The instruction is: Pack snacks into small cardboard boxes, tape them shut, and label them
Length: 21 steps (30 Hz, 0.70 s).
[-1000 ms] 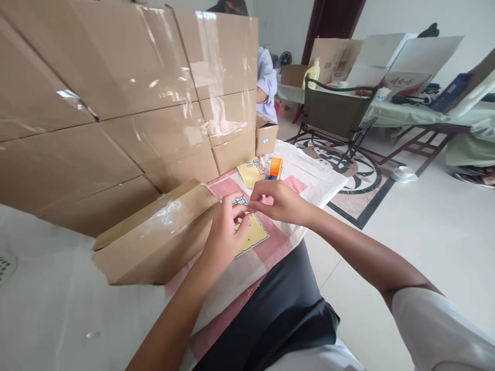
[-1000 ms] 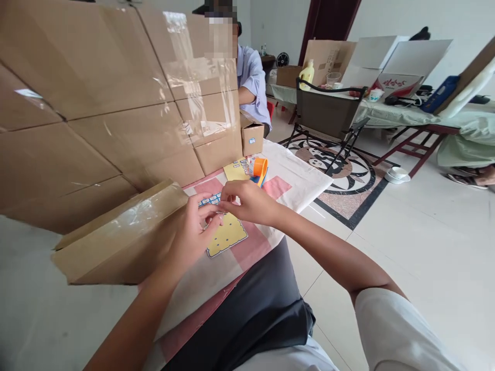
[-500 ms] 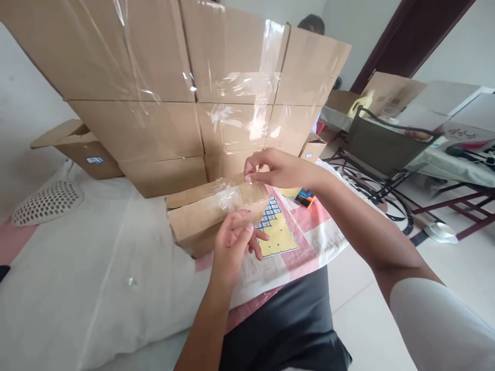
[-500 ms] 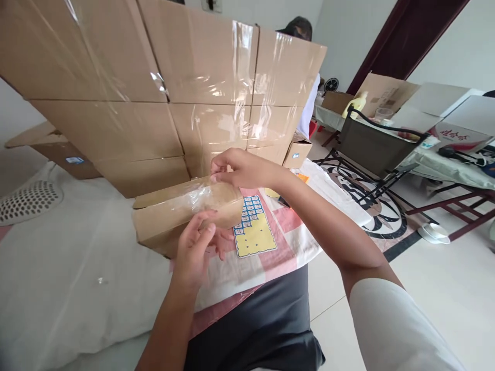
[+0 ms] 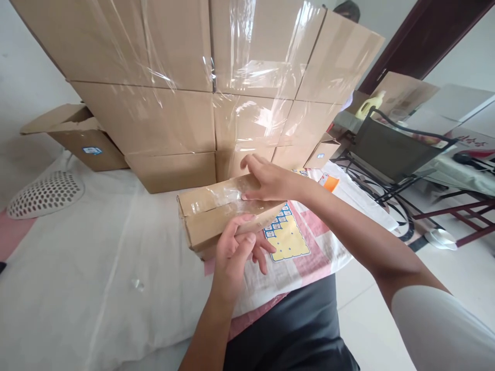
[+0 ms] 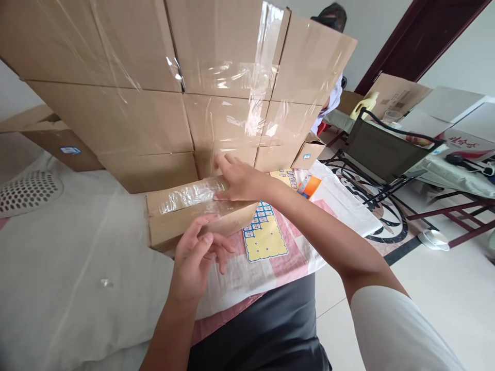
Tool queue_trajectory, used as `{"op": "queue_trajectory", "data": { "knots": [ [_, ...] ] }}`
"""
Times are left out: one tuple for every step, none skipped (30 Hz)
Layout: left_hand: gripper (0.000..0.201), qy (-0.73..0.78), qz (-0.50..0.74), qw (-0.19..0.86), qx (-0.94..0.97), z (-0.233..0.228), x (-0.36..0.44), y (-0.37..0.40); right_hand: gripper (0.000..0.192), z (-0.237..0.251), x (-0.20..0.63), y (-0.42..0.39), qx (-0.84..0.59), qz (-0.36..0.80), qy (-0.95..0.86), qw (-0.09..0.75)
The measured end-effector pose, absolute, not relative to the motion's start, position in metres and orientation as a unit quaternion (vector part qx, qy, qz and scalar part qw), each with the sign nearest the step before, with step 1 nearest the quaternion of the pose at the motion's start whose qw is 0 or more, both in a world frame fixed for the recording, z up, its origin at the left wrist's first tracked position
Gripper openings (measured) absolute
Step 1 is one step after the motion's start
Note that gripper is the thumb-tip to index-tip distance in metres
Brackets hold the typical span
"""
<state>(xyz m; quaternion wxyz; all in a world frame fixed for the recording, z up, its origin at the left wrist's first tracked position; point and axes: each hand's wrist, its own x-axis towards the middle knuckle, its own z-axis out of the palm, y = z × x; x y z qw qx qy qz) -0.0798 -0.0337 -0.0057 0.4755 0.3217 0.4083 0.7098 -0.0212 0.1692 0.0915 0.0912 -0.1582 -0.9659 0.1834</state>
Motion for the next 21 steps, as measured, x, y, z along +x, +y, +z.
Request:
{"op": "queue_trajectory", "data": {
  "knots": [
    [0.033, 0.411, 0.709, 0.472, 0.325, -0.005, -0.079, -0.034, 0.058, 0.088, -0.022, 0.17, -0.189, 0.154, -0.963, 0.113],
    [0.033, 0.413, 0.708, 0.468, 0.33, -0.004, -0.078, -0.034, 0.071, 0.085, -0.024, 0.17, -0.216, 0.132, -0.958, 0.139],
    [0.032, 0.417, 0.708, 0.461, 0.333, -0.003, -0.076, -0.034, 0.075, 0.081, -0.025, 0.172, -0.232, 0.117, -0.951, 0.166],
    [0.031, 0.425, 0.711, 0.451, 0.333, -0.001, -0.073, -0.036, 0.072, 0.077, -0.025, 0.174, -0.237, 0.114, -0.945, 0.197],
    [0.029, 0.438, 0.716, 0.432, 0.331, 0.001, -0.07, -0.038, 0.066, 0.073, -0.023, 0.176, -0.236, 0.125, -0.936, 0.229],
    [0.026, 0.455, 0.723, 0.402, 0.329, 0.003, -0.068, -0.04, 0.059, 0.069, -0.02, 0.177, -0.23, 0.154, -0.926, 0.256],
    [0.022, 0.476, 0.734, 0.356, 0.329, 0.004, -0.066, -0.044, 0.053, 0.065, -0.015, 0.179, -0.223, 0.194, -0.916, 0.271],
    [0.017, 0.503, 0.744, 0.289, 0.331, 0.003, -0.066, -0.047, 0.048, 0.062, -0.01, 0.18, -0.216, 0.238, -0.907, 0.271],
    [0.013, 0.529, 0.75, 0.207, 0.338, 0.0, -0.068, -0.051, 0.047, 0.059, -0.004, 0.181, -0.212, 0.279, -0.899, 0.263],
    [0.011, 0.55, 0.748, 0.115, 0.352, -0.004, -0.072, -0.055, 0.049, 0.057, 0.002, 0.181, -0.214, 0.312, -0.891, 0.249],
    [0.012, 0.568, 0.735, 0.019, 0.37, -0.01, -0.078, -0.059, 0.055, 0.055, 0.006, 0.181, -0.221, 0.335, -0.885, 0.235],
    [0.013, 0.585, 0.71, -0.074, 0.384, -0.018, -0.085, -0.062, 0.062, 0.055, 0.007, 0.18, -0.231, 0.35, -0.88, 0.223],
    [0.016, 0.605, 0.676, -0.148, 0.393, -0.026, -0.093, -0.065, 0.068, 0.054, 0.006, 0.179, -0.245, 0.359, -0.874, 0.217],
    [0.021, 0.628, 0.641, -0.194, 0.395, -0.035, -0.1, -0.067, 0.074, 0.054, 0.002, 0.178, -0.262, 0.36, -0.869, 0.214],
    [0.031, 0.654, 0.615, -0.205, 0.39, -0.043, -0.107, -0.069, 0.079, 0.054, -0.004, 0.175, -0.284, 0.353, -0.866, 0.213],
    [0.047, 0.678, 0.604, -0.179, 0.38, -0.05, -0.112, -0.07, 0.081, 0.055, -0.011, 0.173, -0.306, 0.338, -0.863, 0.217],
    [0.064, 0.695, 0.607, -0.123, 0.364, -0.056, -0.116, -0.071, 0.08, 0.055, -0.018, 0.171, -0.325, 0.323, -0.861, 0.222],
    [0.078, 0.703, 0.619, -0.048, 0.347, -0.06, -0.118, -0.072, 0.078, 0.056, -0.023, 0.169, -0.339, 0.315, -0.857, 0.227],
    [0.087, 0.703, 0.629, 0.027, 0.331, -0.063, -0.119, -0.072, 0.077, 0.056, -0.026, 0.168, -0.346, 0.323, -0.85, 0.231],
    [0.091, 0.699, 0.636, 0.087, 0.315, -0.064, -0.119, -0.072, 0.078, 0.055, -0.025, 0.168, -0.341, 0.35, -0.841, 0.233],
    [0.091, 0.698, 0.637, 0.128, 0.302, -0.064, -0.119, -0.072, 0.082, 0.052, -0.021, 0.168, -0.322, 0.392, -0.83, 0.233]
  ]
}}
